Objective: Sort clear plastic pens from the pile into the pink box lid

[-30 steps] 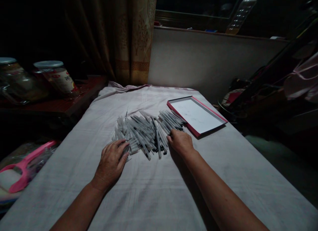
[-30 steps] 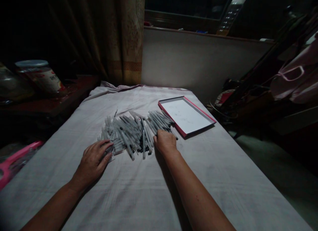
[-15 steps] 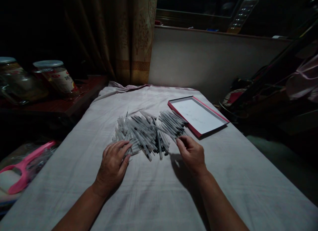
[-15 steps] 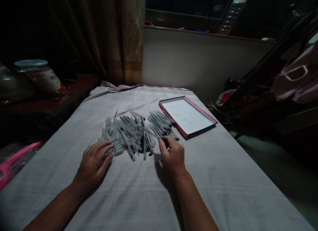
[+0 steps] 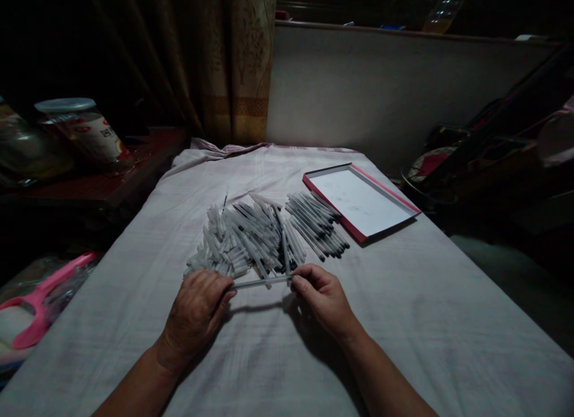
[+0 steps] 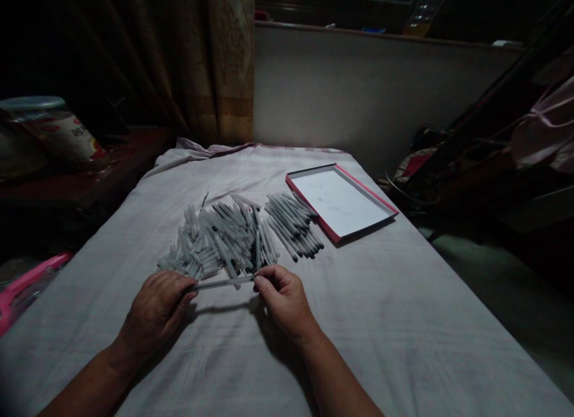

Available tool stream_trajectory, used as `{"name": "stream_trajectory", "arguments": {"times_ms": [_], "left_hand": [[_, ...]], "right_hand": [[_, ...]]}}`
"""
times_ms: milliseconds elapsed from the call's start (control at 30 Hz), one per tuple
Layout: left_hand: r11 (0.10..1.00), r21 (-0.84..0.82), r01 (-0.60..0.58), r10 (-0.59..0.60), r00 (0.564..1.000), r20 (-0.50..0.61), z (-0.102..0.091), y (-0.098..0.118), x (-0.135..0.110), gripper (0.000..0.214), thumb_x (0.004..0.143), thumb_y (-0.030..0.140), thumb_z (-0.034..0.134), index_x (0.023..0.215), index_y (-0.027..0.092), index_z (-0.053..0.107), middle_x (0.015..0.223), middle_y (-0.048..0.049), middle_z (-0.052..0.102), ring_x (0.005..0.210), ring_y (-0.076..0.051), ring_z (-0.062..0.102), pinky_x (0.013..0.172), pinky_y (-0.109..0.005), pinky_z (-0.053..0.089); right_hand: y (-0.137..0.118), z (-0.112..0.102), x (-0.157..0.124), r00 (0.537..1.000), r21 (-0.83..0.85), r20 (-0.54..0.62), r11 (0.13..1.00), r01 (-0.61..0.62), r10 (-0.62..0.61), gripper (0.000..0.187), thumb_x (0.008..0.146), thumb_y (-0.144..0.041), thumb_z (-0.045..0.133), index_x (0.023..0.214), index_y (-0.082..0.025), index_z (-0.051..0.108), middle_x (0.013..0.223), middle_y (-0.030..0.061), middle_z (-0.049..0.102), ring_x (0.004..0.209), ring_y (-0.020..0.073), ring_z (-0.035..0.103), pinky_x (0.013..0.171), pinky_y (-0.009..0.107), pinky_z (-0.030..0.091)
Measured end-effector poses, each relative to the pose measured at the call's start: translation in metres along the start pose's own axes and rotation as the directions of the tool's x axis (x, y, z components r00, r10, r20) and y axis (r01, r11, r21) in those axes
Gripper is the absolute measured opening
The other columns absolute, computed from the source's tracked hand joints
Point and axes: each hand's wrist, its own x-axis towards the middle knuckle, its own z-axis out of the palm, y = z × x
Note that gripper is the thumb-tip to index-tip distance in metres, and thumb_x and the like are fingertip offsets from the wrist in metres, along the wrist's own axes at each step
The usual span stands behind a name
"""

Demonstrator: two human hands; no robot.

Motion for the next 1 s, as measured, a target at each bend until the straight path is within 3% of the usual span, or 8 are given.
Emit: {"name": "stream_trajectory", "arguments": {"times_ms": [167,267,367,600,767,1000], "left_hand": [[0.999,-0.024,0.048,-0.047,0.998,0.051,0.0017,0.0018,0.0005,0.016,0.098,0.029,0.047,0.095,0.019,0.060,0.078,-0.0024,0.066,0.074,-0.019,0.061,0.084,-0.037,0.044],[0.997,-0.020,0.069,-0.068,0.996,0.057,0.0023,0.0012,0.0008,0.018,0.098,0.029,0.046,0.096,0.019,0.061,0.080,-0.0026,0.067,0.075,-0.019,0.062,0.088,-0.038,0.042],[0.998,-0.021,0.059,-0.057,0.995,0.078,0.0030,0.0002,-0.0004,0.018,0.098,0.028,0.047,0.097,0.018,0.061,0.080,-0.0027,0.067,0.075,-0.019,0.062,0.088,-0.039,0.042],[0.998,-0.014,0.054,-0.052,0.992,0.113,0.0038,0.0006,-0.0011,0.018,0.099,0.027,0.046,0.096,0.017,0.061,0.080,-0.0033,0.067,0.075,-0.020,0.062,0.088,-0.040,0.041],[0.997,-0.034,0.075,-0.070,0.988,0.134,0.0040,0.0008,-0.0013,0.018,0.098,0.028,0.047,0.096,0.018,0.062,0.080,-0.0025,0.067,0.075,-0.020,0.062,0.089,-0.040,0.041],[0.997,-0.027,0.071,-0.067,0.989,0.133,0.0052,-0.0004,-0.0023,0.021,0.099,0.031,0.045,0.097,0.019,0.062,0.080,-0.0025,0.067,0.075,-0.019,0.061,0.088,-0.039,0.041]], "right_hand": [[-0.0020,-0.0020,0.0025,0.999,0.000,-0.036,0.999,0.033,-0.033,0.024,0.069,-0.038,0.074,0.083,-0.018,0.074,0.071,0.0028,0.069,0.064,0.0152,0.061,0.060,0.026,0.049],[-0.0015,-0.0007,0.0032,0.999,0.019,-0.037,1.000,-0.014,0.015,0.030,0.071,-0.043,0.073,0.087,-0.017,0.074,0.069,0.0027,0.068,0.059,0.0141,0.058,0.054,0.025,0.046],[-0.0011,-0.0004,0.0036,0.999,0.018,-0.037,0.999,-0.036,0.036,0.029,0.071,-0.045,0.073,0.080,-0.017,0.071,0.062,0.0004,0.064,0.054,0.0124,0.055,0.051,0.024,0.044],[-0.0031,-0.0015,0.0042,0.999,0.007,-0.029,1.000,0.022,-0.022,0.023,0.069,-0.036,0.074,0.083,-0.019,0.068,0.074,0.0022,0.068,0.065,0.0152,0.062,0.060,0.026,0.049],[-0.0013,-0.0027,0.0055,0.999,-0.027,-0.040,1.000,-0.007,0.006,0.020,0.069,-0.037,0.072,0.076,-0.019,0.068,0.065,0.0003,0.064,0.061,0.0144,0.058,0.058,0.026,0.047],[-0.0010,-0.0017,0.0053,0.999,-0.001,-0.040,1.000,-0.010,0.010,0.025,0.069,-0.039,0.073,0.081,-0.018,0.069,0.070,0.0012,0.066,0.064,0.0150,0.060,0.061,0.026,0.048]]}}
